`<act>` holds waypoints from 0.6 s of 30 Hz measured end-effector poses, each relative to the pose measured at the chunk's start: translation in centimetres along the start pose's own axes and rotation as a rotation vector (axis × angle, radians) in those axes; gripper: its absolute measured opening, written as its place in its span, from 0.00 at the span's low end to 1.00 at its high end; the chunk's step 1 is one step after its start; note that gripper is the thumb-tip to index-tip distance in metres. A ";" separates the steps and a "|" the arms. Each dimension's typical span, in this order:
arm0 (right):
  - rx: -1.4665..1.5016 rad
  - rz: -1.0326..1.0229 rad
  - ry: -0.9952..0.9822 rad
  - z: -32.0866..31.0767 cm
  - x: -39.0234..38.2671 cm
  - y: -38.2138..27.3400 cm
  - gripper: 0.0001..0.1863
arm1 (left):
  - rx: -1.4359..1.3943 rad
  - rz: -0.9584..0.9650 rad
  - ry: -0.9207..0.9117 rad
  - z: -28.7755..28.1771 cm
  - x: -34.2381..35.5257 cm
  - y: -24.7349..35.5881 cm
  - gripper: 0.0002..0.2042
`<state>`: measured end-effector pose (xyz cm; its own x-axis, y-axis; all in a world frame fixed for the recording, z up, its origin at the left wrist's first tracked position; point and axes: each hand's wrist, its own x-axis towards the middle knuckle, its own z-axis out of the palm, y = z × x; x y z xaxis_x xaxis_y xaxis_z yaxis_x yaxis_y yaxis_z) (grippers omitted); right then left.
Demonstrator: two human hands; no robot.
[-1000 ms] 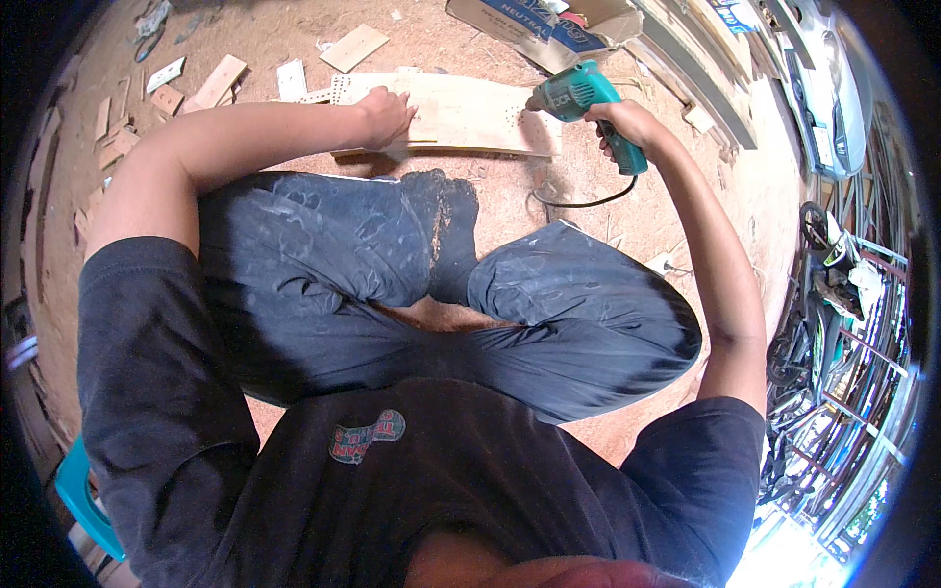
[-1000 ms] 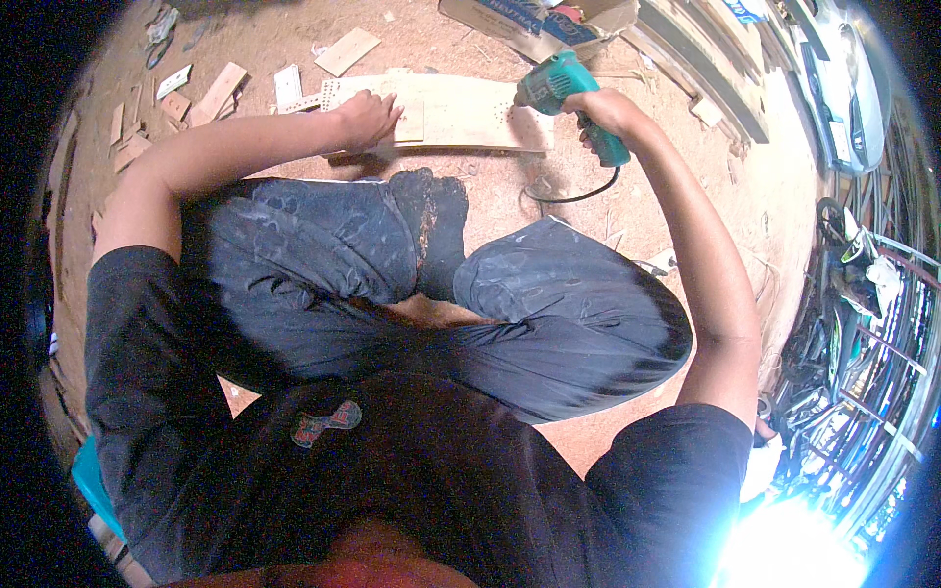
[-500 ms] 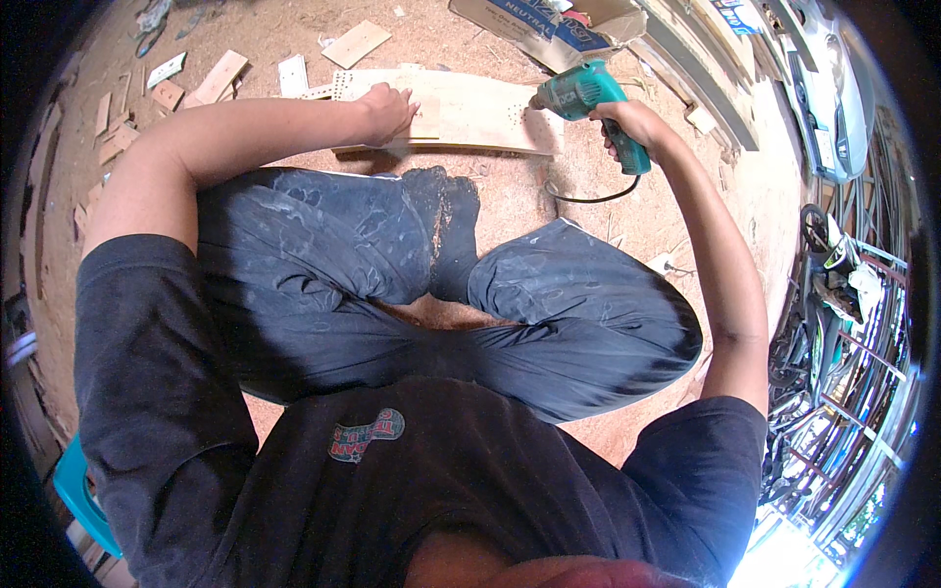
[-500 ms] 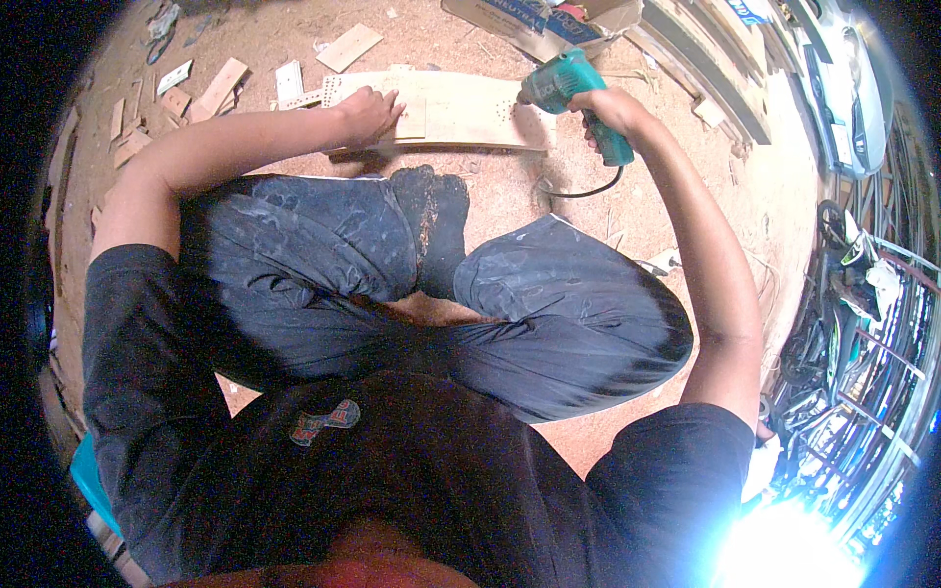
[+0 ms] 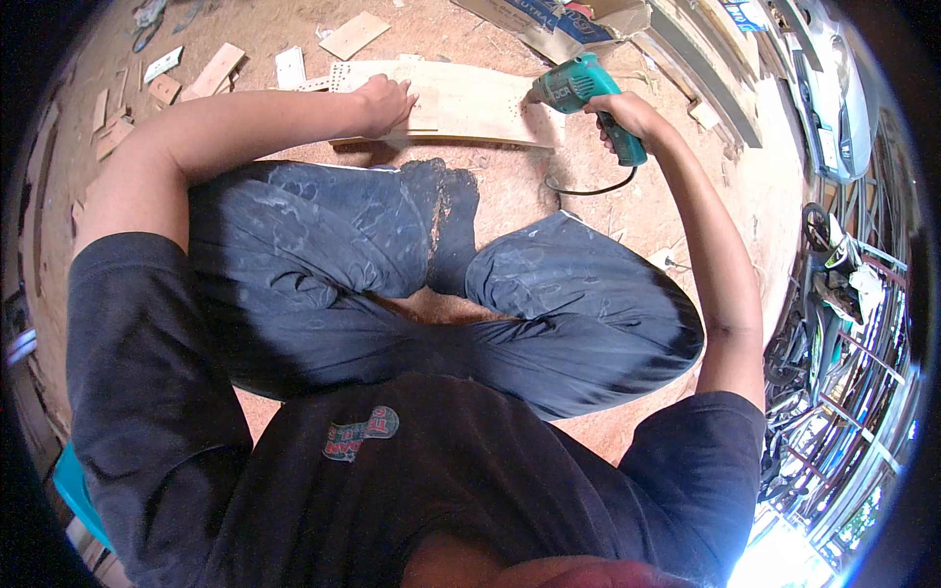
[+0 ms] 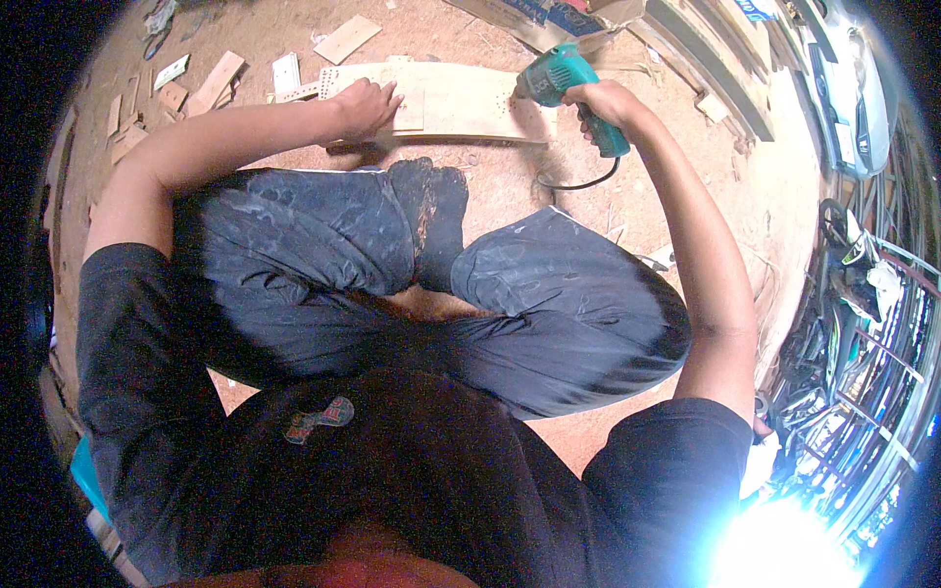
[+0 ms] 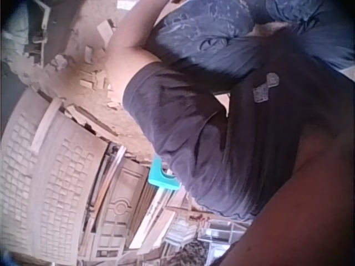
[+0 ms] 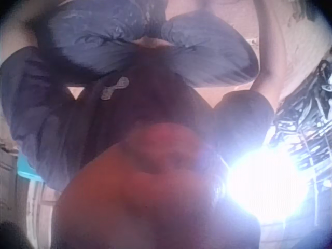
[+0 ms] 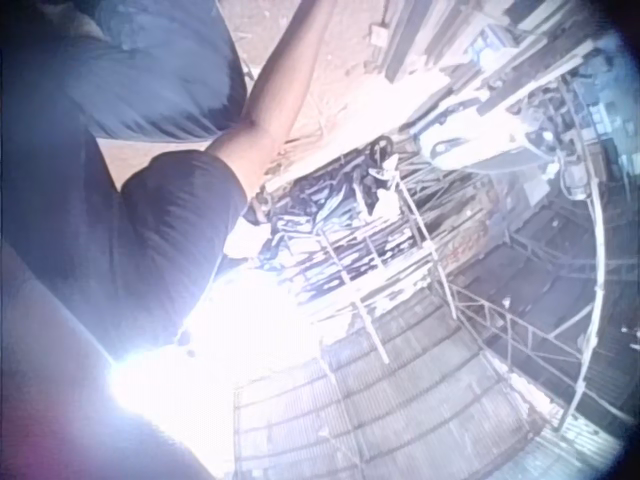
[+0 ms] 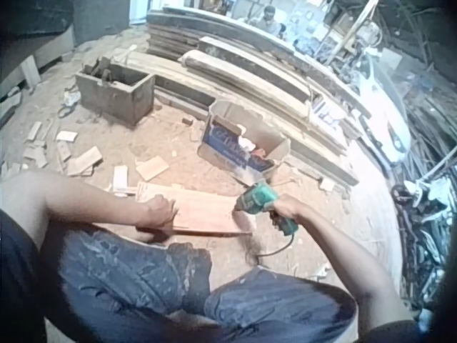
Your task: The person drills holes into a piece of wood using a handheld power drill and wipes the surface with a small cloth.
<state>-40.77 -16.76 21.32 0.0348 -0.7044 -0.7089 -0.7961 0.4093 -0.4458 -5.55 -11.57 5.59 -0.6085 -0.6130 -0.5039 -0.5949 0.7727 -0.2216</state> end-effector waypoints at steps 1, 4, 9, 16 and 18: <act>-0.001 -0.003 0.000 0.2 0.0 0.0 0.15 | -0.007 -0.005 0.002 0.3 0.1 0.0 0.32; 0.016 0.018 0.012 0.5 0.3 0.0 0.15 | -0.020 -0.011 0.013 0.8 0.5 -0.1 0.32; 0.037 -0.022 0.015 0.6 0.1 0.3 0.15 | -0.019 -0.010 0.002 0.7 0.6 -0.2 0.34; 0.033 -0.009 0.022 0.6 0.1 0.6 0.15 | 0.010 0.007 -0.003 -0.1 0.1 -0.3 0.30; 0.034 -0.026 0.030 0.8 0.3 0.8 0.15 | 0.000 -0.002 0.010 0.0 -0.1 -0.2 0.29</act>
<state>-40.95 -16.18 20.28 0.0363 -0.7321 -0.6802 -0.7742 0.4098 -0.4823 -5.35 -11.61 5.66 -0.6122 -0.6164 -0.4953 -0.5965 0.7712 -0.2224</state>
